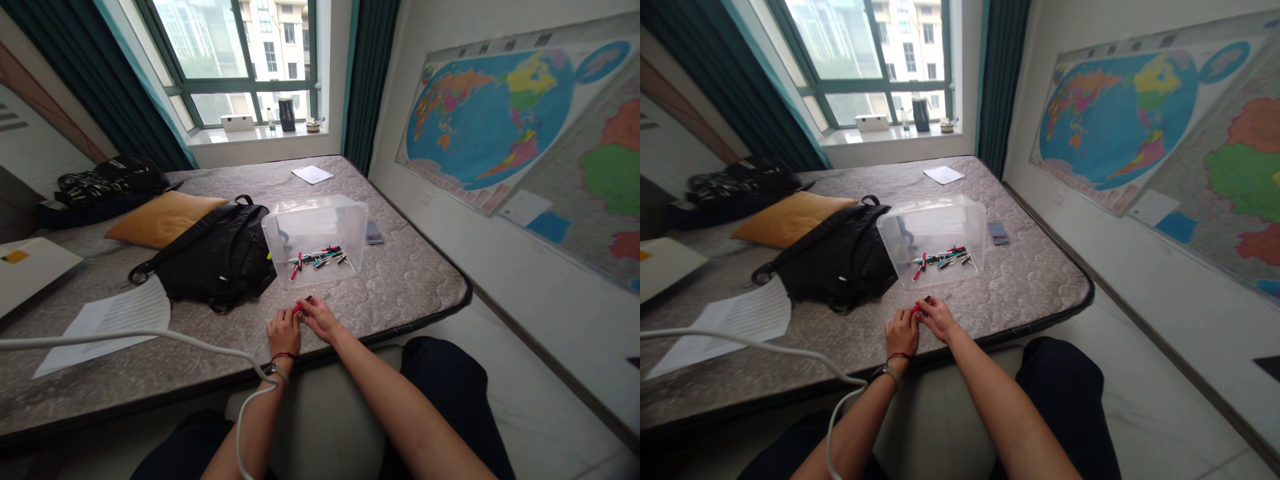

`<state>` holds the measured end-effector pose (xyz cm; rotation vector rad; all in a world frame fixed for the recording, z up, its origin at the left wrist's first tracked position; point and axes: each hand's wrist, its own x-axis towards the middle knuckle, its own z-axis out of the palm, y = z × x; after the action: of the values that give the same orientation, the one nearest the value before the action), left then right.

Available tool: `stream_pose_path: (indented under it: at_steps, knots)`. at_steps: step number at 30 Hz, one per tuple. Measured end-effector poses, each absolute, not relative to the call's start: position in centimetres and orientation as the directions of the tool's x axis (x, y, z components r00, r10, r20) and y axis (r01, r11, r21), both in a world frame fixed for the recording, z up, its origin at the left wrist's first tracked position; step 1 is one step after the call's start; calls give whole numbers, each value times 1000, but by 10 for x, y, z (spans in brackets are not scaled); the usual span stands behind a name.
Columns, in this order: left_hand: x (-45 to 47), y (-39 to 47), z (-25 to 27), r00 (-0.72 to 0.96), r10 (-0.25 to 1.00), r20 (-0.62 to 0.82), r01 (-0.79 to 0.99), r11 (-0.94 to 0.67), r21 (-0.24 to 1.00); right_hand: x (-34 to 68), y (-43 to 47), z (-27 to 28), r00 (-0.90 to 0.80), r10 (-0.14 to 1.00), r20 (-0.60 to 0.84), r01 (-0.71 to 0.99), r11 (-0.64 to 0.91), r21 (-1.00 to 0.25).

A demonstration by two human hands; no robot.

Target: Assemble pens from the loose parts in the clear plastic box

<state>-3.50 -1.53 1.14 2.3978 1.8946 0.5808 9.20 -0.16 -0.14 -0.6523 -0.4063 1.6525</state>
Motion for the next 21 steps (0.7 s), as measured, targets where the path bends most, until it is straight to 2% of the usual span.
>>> stream_pose_path:
  at_steps: [14, 21]
  knots:
    - [-34, -16, 15, 196, 947, 255, 928, -263, 265, 92, -2, 5, -101, 968, -229, -762, -224, -608]
    - [-35, -14, 9, 182, 941, 287, 911, -270, 310, 93, -3, 3, -102, 970, -221, -797, -213, -566]
